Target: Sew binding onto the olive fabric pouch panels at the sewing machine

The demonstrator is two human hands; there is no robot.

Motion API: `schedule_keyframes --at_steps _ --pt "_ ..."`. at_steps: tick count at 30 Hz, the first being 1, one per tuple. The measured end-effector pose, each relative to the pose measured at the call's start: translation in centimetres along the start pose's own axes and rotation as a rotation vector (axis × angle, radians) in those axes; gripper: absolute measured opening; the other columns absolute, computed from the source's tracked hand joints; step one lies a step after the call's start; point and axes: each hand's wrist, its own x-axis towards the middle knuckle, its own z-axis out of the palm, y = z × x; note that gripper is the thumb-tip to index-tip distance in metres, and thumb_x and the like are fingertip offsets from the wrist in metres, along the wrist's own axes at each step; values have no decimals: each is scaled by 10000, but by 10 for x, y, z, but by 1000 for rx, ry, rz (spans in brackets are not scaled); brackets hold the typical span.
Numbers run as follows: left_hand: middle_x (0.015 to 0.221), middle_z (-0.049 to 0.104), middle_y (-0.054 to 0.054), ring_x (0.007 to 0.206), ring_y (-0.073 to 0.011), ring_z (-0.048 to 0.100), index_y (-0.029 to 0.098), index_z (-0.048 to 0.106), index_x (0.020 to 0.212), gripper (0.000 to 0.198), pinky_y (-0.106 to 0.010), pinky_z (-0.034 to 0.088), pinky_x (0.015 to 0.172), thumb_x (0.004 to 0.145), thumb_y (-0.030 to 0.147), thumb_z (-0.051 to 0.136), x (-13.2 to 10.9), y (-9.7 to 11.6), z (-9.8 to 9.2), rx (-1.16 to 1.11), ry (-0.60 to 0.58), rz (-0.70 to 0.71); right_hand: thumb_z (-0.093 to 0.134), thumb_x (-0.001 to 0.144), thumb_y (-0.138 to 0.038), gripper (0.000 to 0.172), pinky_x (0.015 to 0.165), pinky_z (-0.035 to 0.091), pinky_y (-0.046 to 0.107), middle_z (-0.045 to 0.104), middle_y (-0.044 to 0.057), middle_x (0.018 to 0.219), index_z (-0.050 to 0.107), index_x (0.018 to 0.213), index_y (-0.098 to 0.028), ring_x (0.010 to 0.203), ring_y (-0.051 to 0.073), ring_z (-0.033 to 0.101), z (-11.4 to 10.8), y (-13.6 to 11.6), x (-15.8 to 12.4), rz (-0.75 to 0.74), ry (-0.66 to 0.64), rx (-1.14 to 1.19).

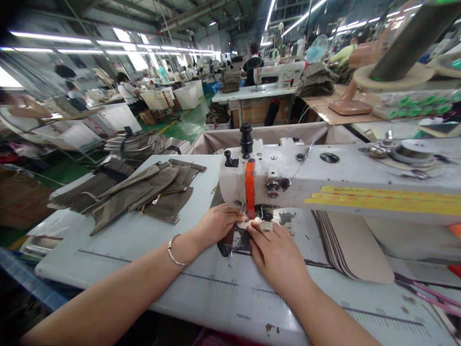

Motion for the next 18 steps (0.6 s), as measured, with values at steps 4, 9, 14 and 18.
schedule_keyframes --at_steps 4,9,14,18 --pt "1092 680 -53 1068 -179 607 161 644 1094 211 -317 463 1003 936 123 509 5 -3 0 93 -69 74 461 959 -233 255 926 451 420 633 66 1168 628 1150 -202 1047 228 566 -1 3 1 13 60 42" --pt "1041 635 -76 1019 -204 579 163 649 1075 222 -356 477 941 901 97 527 4 -16 -20 177 -98 -37 479 951 -227 240 960 454 407 618 81 1163 623 1141 -198 1096 225 541 -2 7 2 23 140 74" --pt "930 596 -51 923 -197 546 180 668 992 232 -349 464 886 826 82 540 -54 12 -55 59 -120 -178 498 943 -238 235 976 447 426 615 73 1172 624 1140 -213 1100 227 543 0 11 -1 0 174 111" --pt "930 575 -60 919 -196 522 184 654 1025 232 -358 444 879 862 109 508 -122 62 -67 -148 -111 -275 511 938 -263 237 981 439 434 632 45 1162 626 1144 -236 1061 217 572 3 12 -4 -32 136 131"
